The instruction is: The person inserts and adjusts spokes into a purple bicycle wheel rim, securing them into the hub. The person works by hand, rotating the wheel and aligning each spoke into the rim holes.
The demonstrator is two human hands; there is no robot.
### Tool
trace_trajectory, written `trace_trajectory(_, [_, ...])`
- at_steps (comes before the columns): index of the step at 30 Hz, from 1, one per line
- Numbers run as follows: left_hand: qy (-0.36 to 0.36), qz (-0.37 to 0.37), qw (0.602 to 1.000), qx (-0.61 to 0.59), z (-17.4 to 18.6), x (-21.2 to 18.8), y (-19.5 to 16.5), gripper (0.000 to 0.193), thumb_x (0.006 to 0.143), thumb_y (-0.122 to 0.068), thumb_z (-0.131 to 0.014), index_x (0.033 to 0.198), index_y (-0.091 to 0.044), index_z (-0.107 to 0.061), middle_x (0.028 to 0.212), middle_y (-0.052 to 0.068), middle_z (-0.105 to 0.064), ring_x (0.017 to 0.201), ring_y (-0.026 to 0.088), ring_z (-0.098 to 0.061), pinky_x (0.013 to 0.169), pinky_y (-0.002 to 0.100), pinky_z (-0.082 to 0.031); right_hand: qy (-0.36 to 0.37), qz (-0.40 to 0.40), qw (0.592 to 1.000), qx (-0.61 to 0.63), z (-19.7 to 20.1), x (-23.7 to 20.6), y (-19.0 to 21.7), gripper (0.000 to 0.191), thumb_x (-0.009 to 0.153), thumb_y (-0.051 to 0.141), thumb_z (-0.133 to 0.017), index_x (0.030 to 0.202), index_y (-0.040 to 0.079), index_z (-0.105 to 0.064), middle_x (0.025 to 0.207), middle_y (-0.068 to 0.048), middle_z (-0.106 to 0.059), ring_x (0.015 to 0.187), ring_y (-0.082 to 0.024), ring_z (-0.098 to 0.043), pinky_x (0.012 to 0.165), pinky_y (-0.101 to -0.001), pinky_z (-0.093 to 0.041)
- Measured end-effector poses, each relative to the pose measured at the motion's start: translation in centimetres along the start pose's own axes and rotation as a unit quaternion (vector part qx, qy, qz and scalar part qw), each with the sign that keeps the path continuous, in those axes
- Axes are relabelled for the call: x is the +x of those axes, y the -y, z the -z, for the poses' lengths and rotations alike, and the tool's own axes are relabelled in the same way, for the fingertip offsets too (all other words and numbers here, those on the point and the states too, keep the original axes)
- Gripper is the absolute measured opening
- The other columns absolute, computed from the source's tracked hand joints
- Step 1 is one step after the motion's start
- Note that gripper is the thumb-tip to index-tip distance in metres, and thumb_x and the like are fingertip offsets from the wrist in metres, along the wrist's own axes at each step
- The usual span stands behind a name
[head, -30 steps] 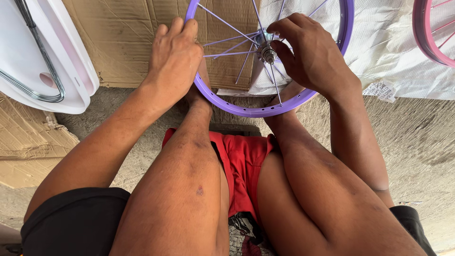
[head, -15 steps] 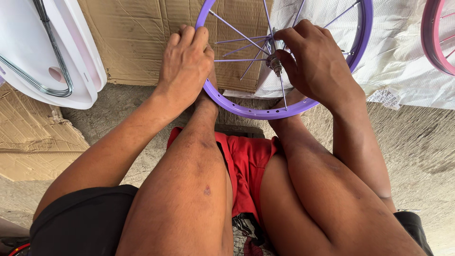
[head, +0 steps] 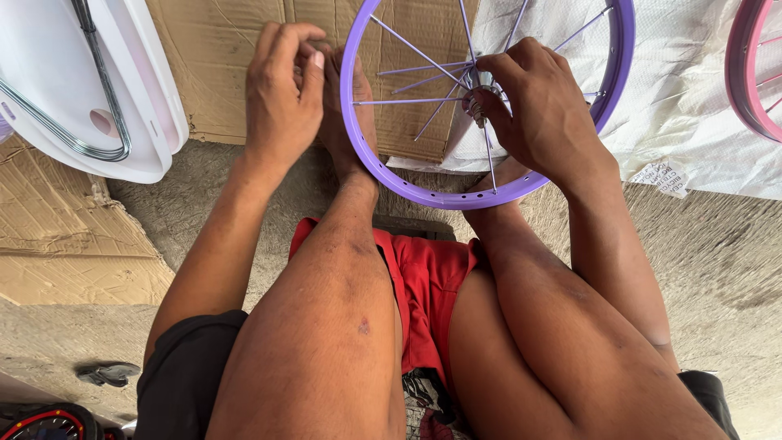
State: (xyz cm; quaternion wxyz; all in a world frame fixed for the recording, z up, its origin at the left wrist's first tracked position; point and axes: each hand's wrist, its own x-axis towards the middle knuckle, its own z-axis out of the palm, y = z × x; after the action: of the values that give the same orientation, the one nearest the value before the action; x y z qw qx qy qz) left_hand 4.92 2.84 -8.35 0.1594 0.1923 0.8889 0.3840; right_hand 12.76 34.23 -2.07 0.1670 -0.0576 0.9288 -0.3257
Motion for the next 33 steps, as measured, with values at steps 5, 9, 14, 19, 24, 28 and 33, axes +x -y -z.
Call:
trace_trajectory(5, [0.018,0.022,0.998,-0.048,-1.1,-0.5,-0.2,0.019,0.107,0.000,-0.063,0.126,-0.003,-0.059,0.111,0.009,-0.061,0.096,0.020,-0.070,0.077,0.033,-0.061,-0.015,0.008,1.000,0.007,-0.1,0.1,-0.2,0.025,0.102,0.012,-0.076,0.124,0.002,-0.070,0.108,-0.018,-0.063,0.108,-0.039,-0.062,0.099,-0.0478,-0.050])
trace_trajectory(9, [-0.011,-0.019,0.999,-0.024,-0.4,0.2,-1.1,0.021,0.107,-0.002,-0.064,0.127,-0.002,-0.059,0.110,0.010,-0.060,0.093,0.021,-0.070,0.076,0.032,-0.061,-0.031,0.008,0.999,0.028,-0.1,0.0,-0.5,0.023,0.101,0.005,-0.074,0.123,0.000,-0.069,0.112,-0.018,-0.063,0.108,-0.038,-0.062,0.095,-0.0465,-0.052])
trace_trajectory(14, [0.048,-0.132,0.990,-0.009,-0.9,-0.5,-4.9,0.010,0.106,-0.009,-0.067,0.114,-0.005,-0.062,0.097,0.008,-0.066,0.080,0.021,-0.069,0.068,0.033,-0.057,-0.118,-0.014,0.992,0.047,0.7,-1.7,-0.5,0.024,0.099,-0.003,-0.073,0.122,-0.005,-0.065,0.116,-0.023,-0.061,0.105,-0.040,-0.064,0.087,-0.0445,-0.054])
trace_trajectory(19, [0.213,-0.082,0.971,-0.075,-2.7,-2.0,-7.4,0.012,0.100,-0.018,-0.066,0.102,-0.006,-0.065,0.091,0.010,-0.069,0.079,0.032,-0.070,0.069,0.043,-0.057,0.015,-0.149,0.983,0.109,0.2,-5.2,0.1,0.014,0.098,0.006,-0.072,0.108,-0.002,-0.068,0.094,-0.017,-0.070,0.080,-0.033,-0.071,0.076,-0.0425,-0.055])
trace_trajectory(24, [0.180,-0.077,0.978,-0.069,-2.6,-1.4,-6.2,0.012,0.102,-0.015,-0.066,0.104,-0.004,-0.065,0.095,0.012,-0.070,0.084,0.034,-0.070,0.073,0.044,-0.056,0.119,-0.140,0.974,0.132,-3.2,-5.9,-0.7,0.019,0.095,0.013,-0.069,0.104,-0.004,-0.070,0.081,-0.023,-0.071,0.074,-0.039,-0.070,0.068,-0.0464,-0.054])
trace_trajectory(28, [0.176,-0.081,0.978,-0.073,-3.1,-1.9,-5.8,0.014,0.100,-0.015,-0.066,0.103,-0.002,-0.068,0.093,0.013,-0.071,0.086,0.034,-0.070,0.076,0.044,-0.057,0.142,-0.152,0.971,0.121,-3.8,-6.1,-1.6,0.017,0.097,0.013,-0.067,0.094,-0.003,-0.071,0.074,-0.022,-0.069,0.070,-0.041,-0.068,0.069,-0.0479,-0.052])
trace_trajectory(33, [0.273,-0.002,0.953,-0.135,-6.4,-2.3,-5.9,0.054,0.099,-0.019,-0.066,0.144,-0.001,-0.042,0.129,0.022,-0.057,0.101,0.032,-0.070,0.092,0.045,-0.054,0.131,-0.128,0.977,0.110,-3.5,-6.2,-1.8,0.019,0.097,0.013,-0.067,0.088,-0.003,-0.068,0.073,-0.022,-0.068,0.071,-0.042,-0.067,0.067,-0.0486,-0.050])
